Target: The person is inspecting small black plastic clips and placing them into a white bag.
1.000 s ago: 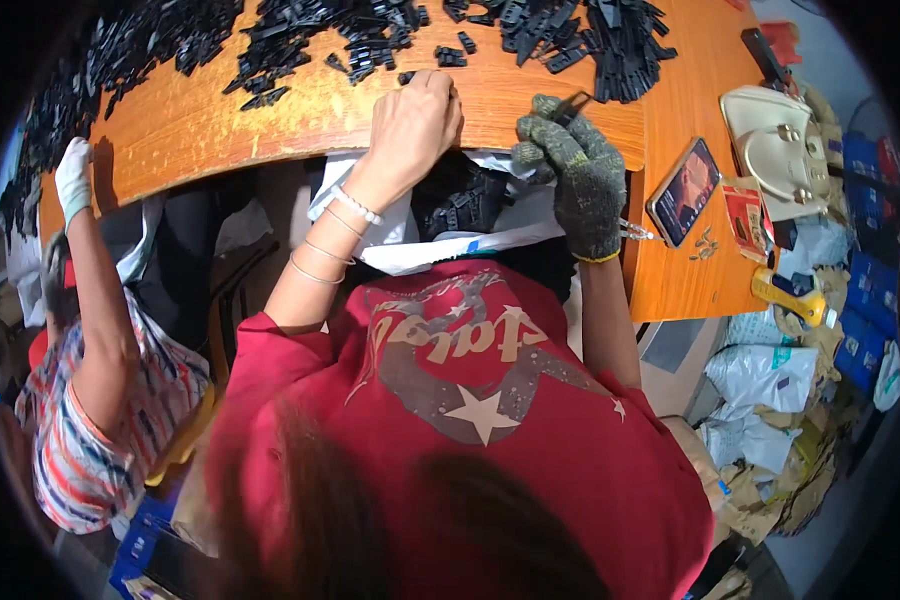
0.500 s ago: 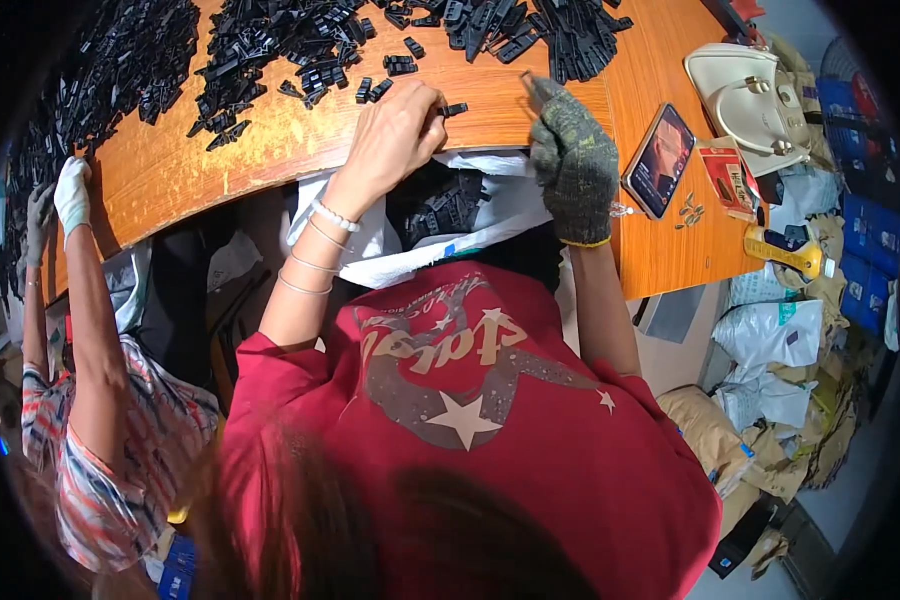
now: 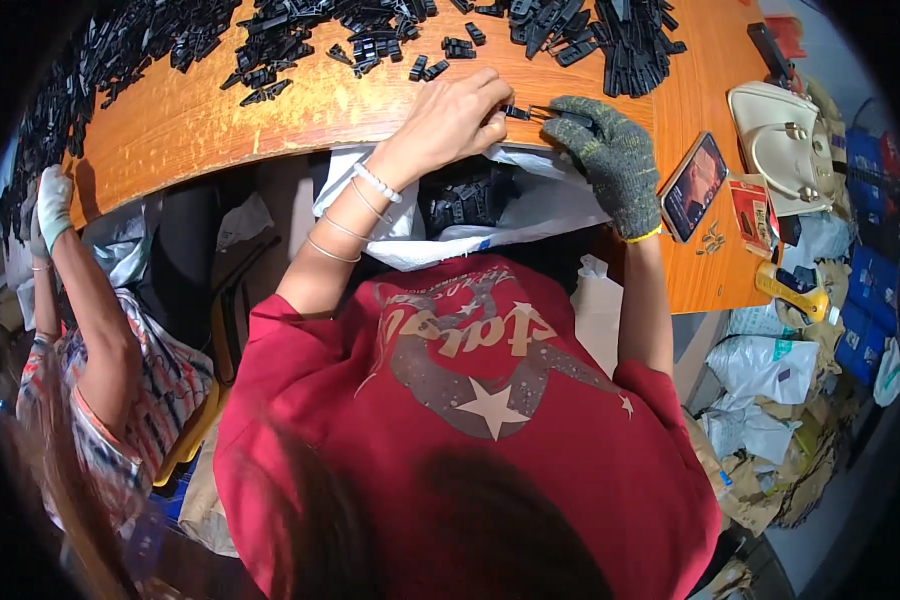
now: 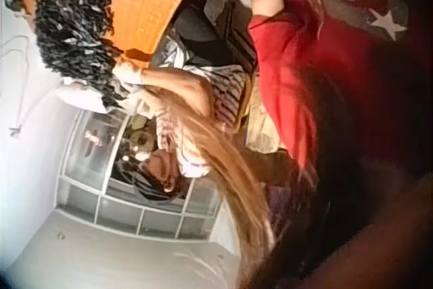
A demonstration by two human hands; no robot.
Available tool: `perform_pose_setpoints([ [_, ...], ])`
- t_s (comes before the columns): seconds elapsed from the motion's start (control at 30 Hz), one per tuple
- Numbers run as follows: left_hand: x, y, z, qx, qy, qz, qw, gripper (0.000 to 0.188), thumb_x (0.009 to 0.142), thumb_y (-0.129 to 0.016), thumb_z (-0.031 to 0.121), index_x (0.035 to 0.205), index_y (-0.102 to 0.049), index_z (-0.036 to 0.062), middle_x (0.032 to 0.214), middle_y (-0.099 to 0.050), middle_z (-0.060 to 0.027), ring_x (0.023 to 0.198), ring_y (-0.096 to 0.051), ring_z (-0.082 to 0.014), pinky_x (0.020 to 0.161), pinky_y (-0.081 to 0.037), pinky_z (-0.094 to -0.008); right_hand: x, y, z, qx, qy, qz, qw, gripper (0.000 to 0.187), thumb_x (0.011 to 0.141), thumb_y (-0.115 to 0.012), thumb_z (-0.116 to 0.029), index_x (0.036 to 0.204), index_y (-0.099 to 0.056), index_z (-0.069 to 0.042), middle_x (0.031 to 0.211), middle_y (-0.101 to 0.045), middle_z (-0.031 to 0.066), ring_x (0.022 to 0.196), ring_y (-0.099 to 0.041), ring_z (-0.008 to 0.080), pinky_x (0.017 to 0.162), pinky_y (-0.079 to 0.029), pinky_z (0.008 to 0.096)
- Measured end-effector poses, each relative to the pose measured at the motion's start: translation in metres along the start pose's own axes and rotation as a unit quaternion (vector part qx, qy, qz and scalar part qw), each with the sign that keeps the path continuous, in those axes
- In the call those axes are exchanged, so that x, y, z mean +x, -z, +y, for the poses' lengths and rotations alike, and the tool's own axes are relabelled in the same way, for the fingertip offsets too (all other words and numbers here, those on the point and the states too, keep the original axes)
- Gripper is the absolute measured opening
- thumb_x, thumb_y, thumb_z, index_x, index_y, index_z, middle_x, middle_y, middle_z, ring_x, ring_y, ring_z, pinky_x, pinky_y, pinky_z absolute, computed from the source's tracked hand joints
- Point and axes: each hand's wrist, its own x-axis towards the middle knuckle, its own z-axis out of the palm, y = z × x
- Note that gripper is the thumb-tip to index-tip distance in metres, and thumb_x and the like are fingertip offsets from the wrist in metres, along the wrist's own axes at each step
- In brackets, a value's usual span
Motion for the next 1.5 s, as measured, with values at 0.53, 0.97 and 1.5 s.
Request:
perform_pose_setpoints([
  [0.53,0.0,-0.002,-0.002,-0.007,-0.014,0.013,1.0,0.019,0.073,-0.061,0.009,0.091,-0.057,0.0035,0.079,-0.056,-0.0113,0.075,-0.059,-0.0311,0.065,-0.047,-0.0391,0.047,0.019,-0.026,-0.113,-0.066,-0.152,0.98,0.028,0.081,-0.062,-0.03,0.095,-0.064,-0.005,0.088,-0.065,0.0129,0.082,-0.061,0.0331,0.072,-0.048,0.041],
  [0.97,0.004,-0.005,0.0,-0.123,-0.026,0.048,0.991,0.02,0.067,-0.067,0.0,0.083,-0.055,0.0,0.073,-0.052,-0.013,0.064,-0.056,-0.0324,0.056,-0.045,-0.0369,0.067,0.007,-0.025,-0.201,-0.009,-0.218,0.955,0.038,0.074,-0.068,-0.046,0.079,-0.065,-0.008,0.062,-0.062,0.0127,0.055,-0.064,0.0294,0.046,-0.05,0.0393],
  [1.5,0.006,-0.006,0.001,-0.08,-0.061,0.067,0.993,0.018,0.073,-0.067,0.004,0.088,-0.056,0.0028,0.072,-0.053,-0.0093,0.059,-0.057,-0.0248,0.054,-0.045,-0.0334,0.006,0.009,-0.03,0.039,-0.059,-0.063,0.995,0.03,0.083,-0.063,-0.014,0.113,-0.063,-0.011,0.107,-0.063,0.0084,0.092,-0.063,0.0252,0.076,-0.051,0.0347],
])
